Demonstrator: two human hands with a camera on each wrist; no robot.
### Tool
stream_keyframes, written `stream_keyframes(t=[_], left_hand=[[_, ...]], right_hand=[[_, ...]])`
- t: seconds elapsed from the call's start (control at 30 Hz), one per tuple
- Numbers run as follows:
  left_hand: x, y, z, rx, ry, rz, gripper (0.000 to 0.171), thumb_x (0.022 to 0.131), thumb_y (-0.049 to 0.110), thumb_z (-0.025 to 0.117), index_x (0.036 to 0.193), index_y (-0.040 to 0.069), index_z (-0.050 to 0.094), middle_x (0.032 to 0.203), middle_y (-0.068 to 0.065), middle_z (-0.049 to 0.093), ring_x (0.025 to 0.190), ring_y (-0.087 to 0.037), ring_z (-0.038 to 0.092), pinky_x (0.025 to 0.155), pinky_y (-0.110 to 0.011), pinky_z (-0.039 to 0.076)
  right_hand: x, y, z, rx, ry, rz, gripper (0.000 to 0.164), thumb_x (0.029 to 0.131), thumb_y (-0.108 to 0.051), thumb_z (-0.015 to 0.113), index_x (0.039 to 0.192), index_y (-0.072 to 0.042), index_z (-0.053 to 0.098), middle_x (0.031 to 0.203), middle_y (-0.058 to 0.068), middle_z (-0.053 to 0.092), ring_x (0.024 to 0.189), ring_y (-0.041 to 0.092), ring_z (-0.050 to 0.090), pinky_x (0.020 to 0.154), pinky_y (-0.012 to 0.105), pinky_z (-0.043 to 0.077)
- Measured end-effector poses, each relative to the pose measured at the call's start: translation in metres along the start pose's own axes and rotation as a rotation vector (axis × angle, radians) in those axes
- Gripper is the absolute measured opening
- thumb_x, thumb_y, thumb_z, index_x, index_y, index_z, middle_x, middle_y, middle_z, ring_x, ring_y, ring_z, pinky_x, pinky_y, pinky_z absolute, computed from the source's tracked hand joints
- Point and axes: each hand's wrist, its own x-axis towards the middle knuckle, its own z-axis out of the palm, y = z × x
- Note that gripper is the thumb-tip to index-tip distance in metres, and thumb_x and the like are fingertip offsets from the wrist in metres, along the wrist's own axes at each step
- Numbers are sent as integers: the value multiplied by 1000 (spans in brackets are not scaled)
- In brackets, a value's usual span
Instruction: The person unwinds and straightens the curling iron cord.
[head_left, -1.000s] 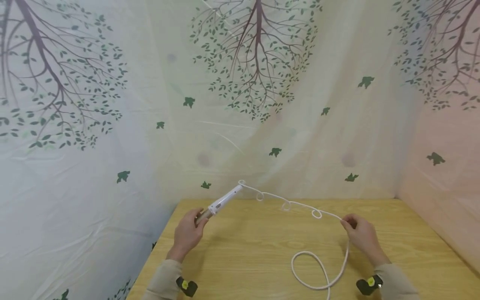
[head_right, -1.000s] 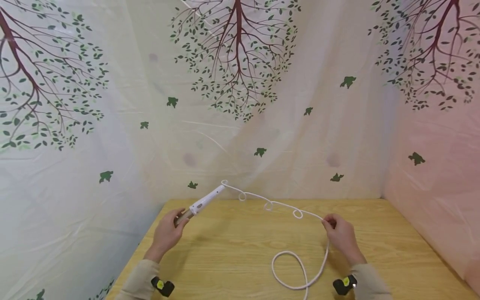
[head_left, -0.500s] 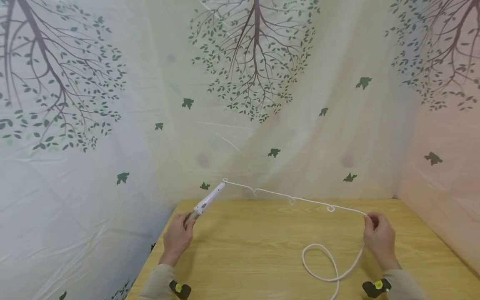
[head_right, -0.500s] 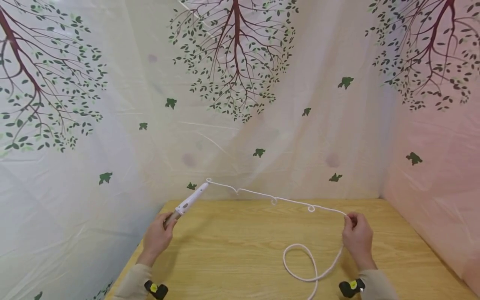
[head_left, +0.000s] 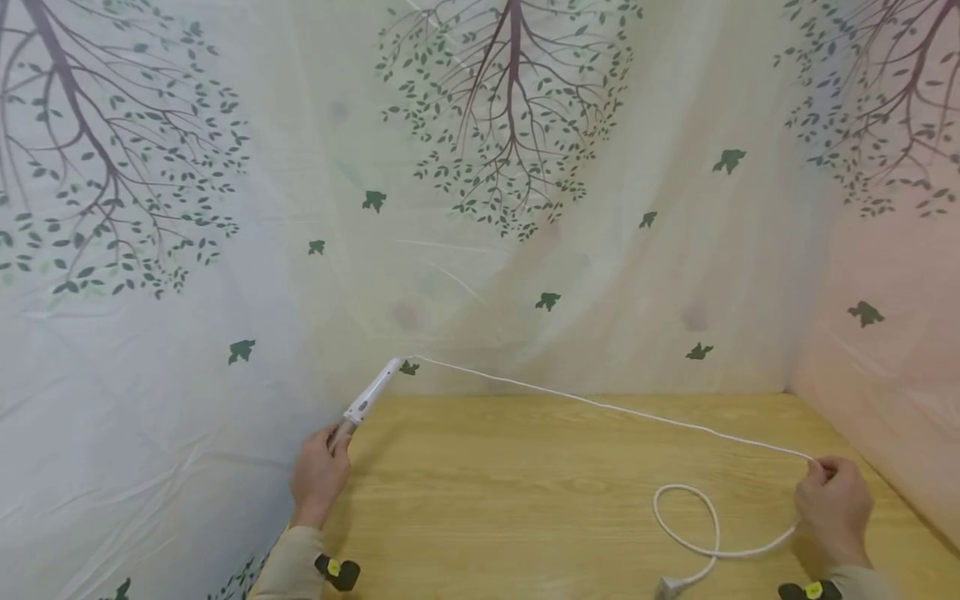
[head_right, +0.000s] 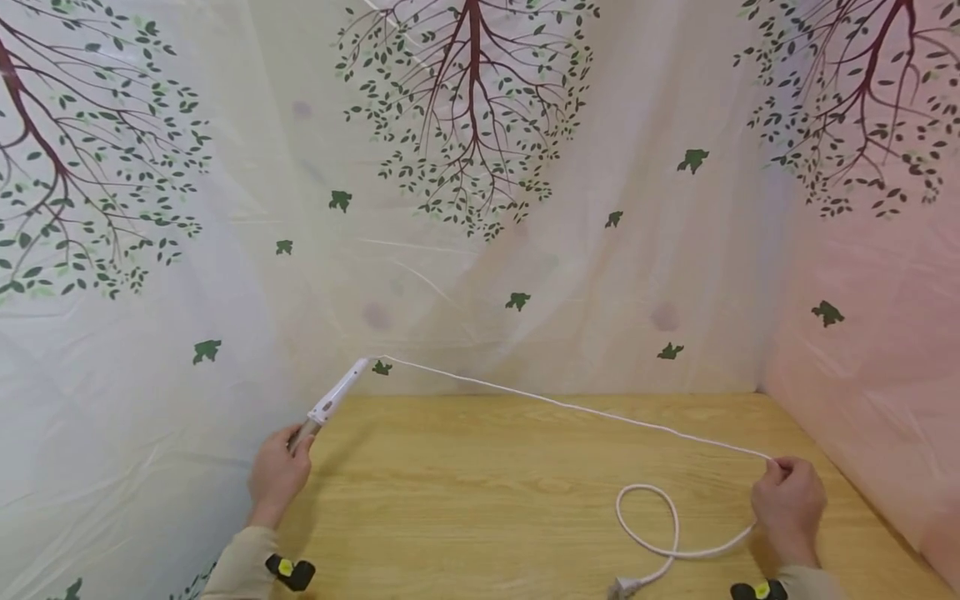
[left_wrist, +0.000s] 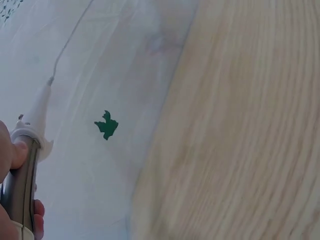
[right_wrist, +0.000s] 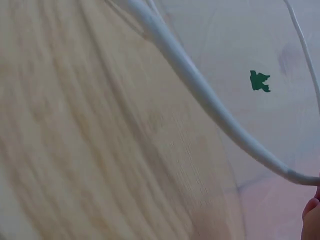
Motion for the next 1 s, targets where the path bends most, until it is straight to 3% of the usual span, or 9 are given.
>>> stream_keyframes(t=[0.13,0.43,0.6,0.87,1.0], left_hand=[[0,3,2,7,8,-8,34,92,26,64,118,5,66,100,-21,66,76,-34,61,56,-46,44],[-8,4,10,-38,-94,-36,35,92,25,67,119,3,68,103,-20,67,82,-32,62,65,-46,47],[-9,2,15,-42,-144,-73,33,90,25,69,116,5,69,99,-17,69,73,-25,60,56,-35,43],[-13,-5,24,-56,-206,-94,32,88,22,71,115,6,69,97,-14,71,71,-22,61,52,-30,41],[-17,-6,27,-53,-240,-121,33,87,20,71,117,7,68,99,-14,70,73,-22,61,53,-31,41]], right_hand=[[4,6,-3,-11,-39,5,25,91,-8,47,97,13,58,79,27,57,67,34,49,64,39,32],[8,11,-2,-70,-268,138,34,96,-15,44,111,14,55,89,28,60,79,36,53,63,34,35],[15,19,5,-109,-356,157,36,97,-18,46,112,13,55,90,27,60,83,36,53,64,36,36],[13,28,8,-69,-436,195,36,94,-18,51,111,13,57,83,20,63,73,28,54,57,31,39],[11,29,11,-77,-429,148,35,93,-18,53,107,13,59,79,18,63,70,27,54,57,31,39]])
